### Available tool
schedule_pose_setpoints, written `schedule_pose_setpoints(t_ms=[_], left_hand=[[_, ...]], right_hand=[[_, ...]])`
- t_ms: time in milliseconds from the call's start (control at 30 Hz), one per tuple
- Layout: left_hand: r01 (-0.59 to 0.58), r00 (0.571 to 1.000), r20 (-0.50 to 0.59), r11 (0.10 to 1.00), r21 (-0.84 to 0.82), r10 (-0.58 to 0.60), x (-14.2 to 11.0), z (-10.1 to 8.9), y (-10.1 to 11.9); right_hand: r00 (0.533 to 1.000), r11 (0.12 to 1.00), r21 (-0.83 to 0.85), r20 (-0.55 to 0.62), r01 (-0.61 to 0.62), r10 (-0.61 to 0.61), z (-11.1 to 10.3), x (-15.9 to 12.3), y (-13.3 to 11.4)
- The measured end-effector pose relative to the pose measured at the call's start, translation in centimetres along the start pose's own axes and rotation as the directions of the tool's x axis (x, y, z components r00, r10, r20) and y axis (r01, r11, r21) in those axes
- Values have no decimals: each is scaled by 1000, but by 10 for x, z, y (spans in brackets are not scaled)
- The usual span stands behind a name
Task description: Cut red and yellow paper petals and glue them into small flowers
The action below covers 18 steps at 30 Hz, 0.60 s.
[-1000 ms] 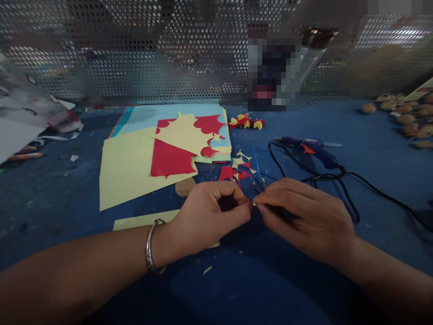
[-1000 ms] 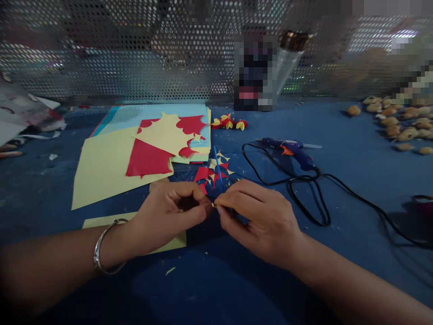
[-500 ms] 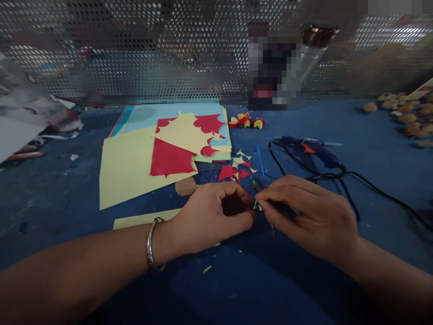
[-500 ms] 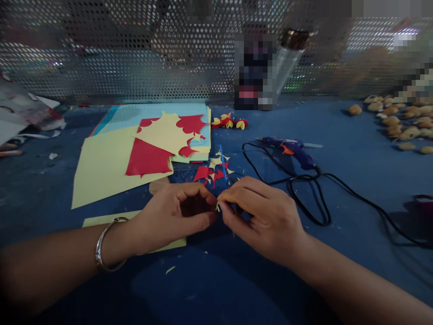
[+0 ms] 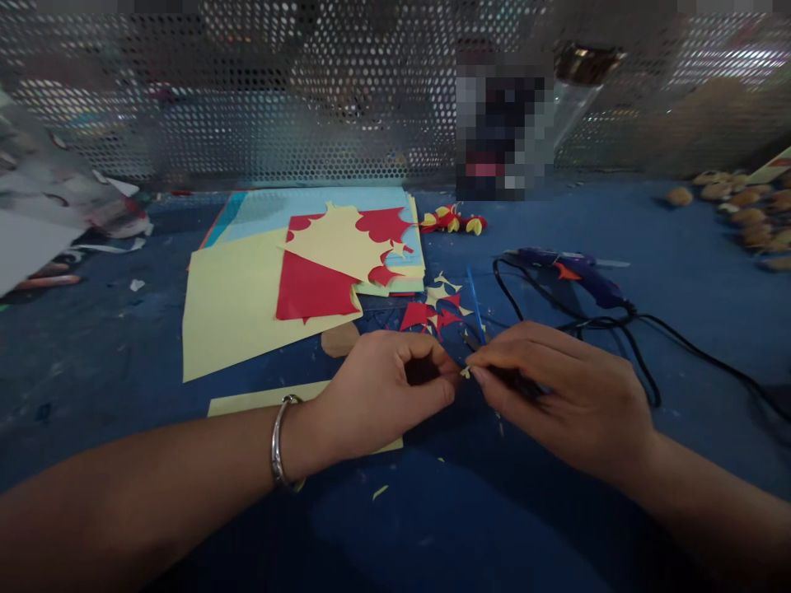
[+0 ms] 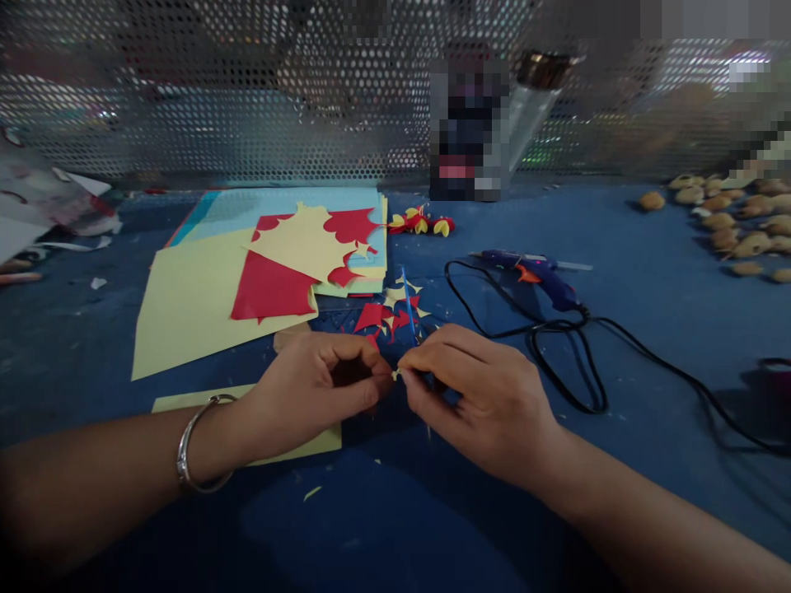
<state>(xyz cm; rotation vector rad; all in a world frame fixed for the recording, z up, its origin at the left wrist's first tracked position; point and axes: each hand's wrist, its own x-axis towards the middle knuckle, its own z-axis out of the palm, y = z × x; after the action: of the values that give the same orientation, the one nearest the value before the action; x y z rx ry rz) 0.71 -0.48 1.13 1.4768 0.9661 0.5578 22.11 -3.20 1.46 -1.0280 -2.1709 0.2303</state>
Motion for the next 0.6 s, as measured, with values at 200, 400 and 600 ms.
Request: schedule_pose_setpoints(t_ms=[200,400,600], left_hand=[[-91,989,-114,993,74,99,1,-5,1],[-257,858,-433,961,104,276,1,-14,7],[-231,903,-252,889,396,347,7,-28,8]], right_hand=[[998,999,1,56,-35,35,1,-2,7],[968,995,-16,230,-97,98,5,-7,16],[954,992,-85,277,-99,118,1,-8,21]])
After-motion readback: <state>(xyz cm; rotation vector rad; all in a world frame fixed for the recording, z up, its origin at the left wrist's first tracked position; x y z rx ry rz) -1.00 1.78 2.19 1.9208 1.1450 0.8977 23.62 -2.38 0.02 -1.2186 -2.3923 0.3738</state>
